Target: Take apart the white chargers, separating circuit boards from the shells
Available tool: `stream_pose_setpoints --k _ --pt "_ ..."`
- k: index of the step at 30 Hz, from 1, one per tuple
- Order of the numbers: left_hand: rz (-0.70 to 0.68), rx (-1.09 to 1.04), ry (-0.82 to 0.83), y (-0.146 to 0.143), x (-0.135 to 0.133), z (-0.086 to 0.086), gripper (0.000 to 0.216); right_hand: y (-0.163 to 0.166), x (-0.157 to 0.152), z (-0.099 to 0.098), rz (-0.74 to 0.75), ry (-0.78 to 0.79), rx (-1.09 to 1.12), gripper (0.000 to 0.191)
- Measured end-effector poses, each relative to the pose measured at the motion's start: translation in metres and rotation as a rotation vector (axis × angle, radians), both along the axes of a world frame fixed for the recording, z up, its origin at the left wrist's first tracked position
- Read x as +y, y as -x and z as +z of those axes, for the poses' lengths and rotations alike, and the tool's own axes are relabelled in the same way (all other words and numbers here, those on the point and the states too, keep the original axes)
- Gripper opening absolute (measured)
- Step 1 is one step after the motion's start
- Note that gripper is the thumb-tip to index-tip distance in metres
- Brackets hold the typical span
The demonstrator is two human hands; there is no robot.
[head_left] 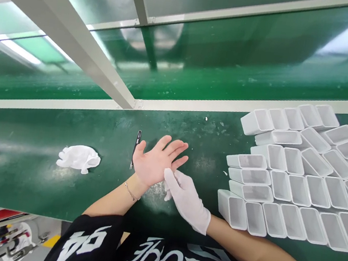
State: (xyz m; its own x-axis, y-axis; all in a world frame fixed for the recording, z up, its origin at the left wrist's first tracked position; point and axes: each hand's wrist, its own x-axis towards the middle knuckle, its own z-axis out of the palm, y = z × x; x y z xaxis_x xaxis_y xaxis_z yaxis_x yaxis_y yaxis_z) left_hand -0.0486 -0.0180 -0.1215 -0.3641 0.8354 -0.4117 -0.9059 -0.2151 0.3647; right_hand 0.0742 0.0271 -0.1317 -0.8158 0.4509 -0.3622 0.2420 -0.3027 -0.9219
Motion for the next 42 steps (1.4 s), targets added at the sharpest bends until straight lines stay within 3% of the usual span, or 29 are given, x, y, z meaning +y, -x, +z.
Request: stream_pose_setpoints --k 14,24,31,42 --pt "0.101 -0.088 0.028 -0.004 0.004 0.004 0.06 0.0 0.003 0.002 -0.126 0.078 0.086 0.064" --pt "0.123 -0.018 0.045 -0.019 0.006 0.015 0.069 0.007 0.003 -0.007 -0.355 -0.063 0.158 0.063" --pt "0.184 0.117 0.084 -0.035 0.003 0.025 0.064 0.01 0.008 -0.007 -0.321 -0.167 0.122 0.059" --pt "0.256 0.226 0.069 -0.047 0.002 0.014 0.065 0.008 0.01 -0.005 -0.282 -0.157 0.095 0.061"
